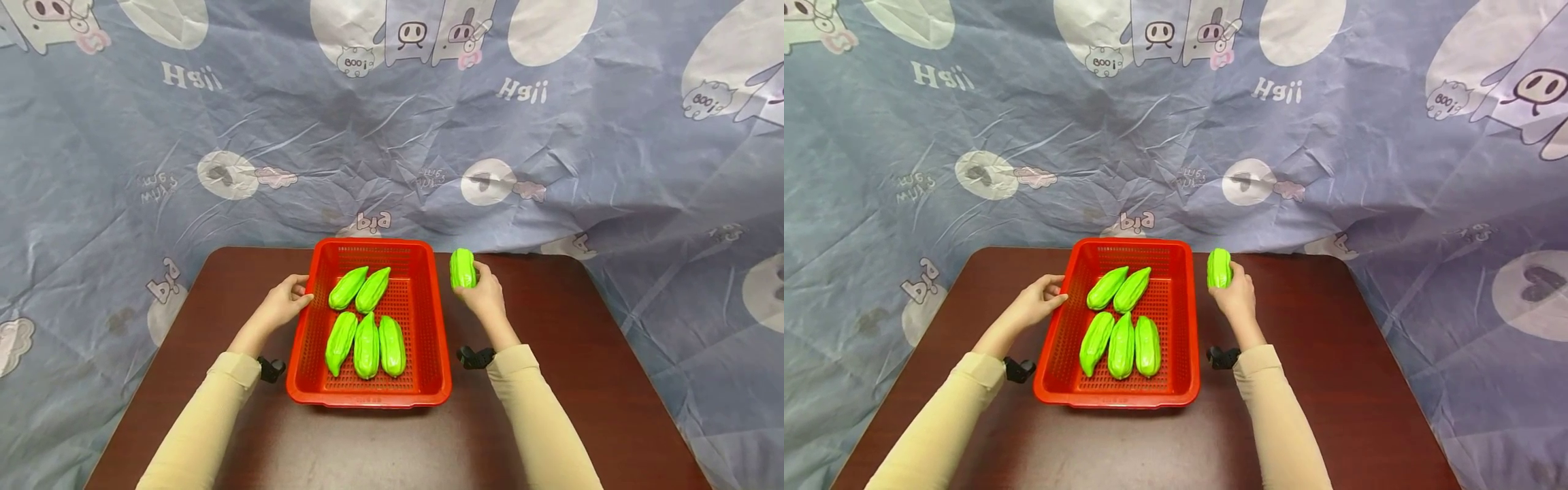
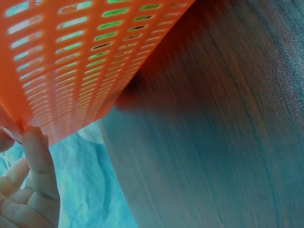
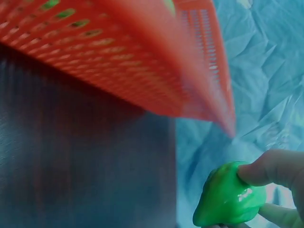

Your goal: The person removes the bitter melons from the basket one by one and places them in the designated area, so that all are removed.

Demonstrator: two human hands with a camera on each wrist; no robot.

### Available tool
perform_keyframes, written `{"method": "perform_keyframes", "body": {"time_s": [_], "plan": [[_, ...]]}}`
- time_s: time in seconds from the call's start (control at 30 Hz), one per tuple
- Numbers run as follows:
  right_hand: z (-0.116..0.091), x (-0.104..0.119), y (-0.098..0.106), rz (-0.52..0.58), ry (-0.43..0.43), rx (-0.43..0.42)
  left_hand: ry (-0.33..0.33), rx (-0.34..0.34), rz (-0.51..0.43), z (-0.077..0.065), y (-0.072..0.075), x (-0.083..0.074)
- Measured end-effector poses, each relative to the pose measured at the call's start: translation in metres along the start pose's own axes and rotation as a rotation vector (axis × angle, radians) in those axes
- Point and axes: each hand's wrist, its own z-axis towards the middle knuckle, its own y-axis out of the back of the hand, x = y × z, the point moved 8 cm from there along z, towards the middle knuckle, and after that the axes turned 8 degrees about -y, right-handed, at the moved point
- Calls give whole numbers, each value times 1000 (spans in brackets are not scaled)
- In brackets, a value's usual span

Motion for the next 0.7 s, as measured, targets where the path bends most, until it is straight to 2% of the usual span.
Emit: {"method": "perform_keyframes", "body": {"time_s": [0.2, 0.4, 0.7], "plan": [[6, -29, -12, 1, -4, 27, -3, -1, -2, 1, 1, -2], [9, -54, -28, 10, -44, 80, -1, 2, -11, 0, -2, 1], [9, -77, -42, -10, -70, 111, 5, 5, -23, -1, -1, 0]]}}
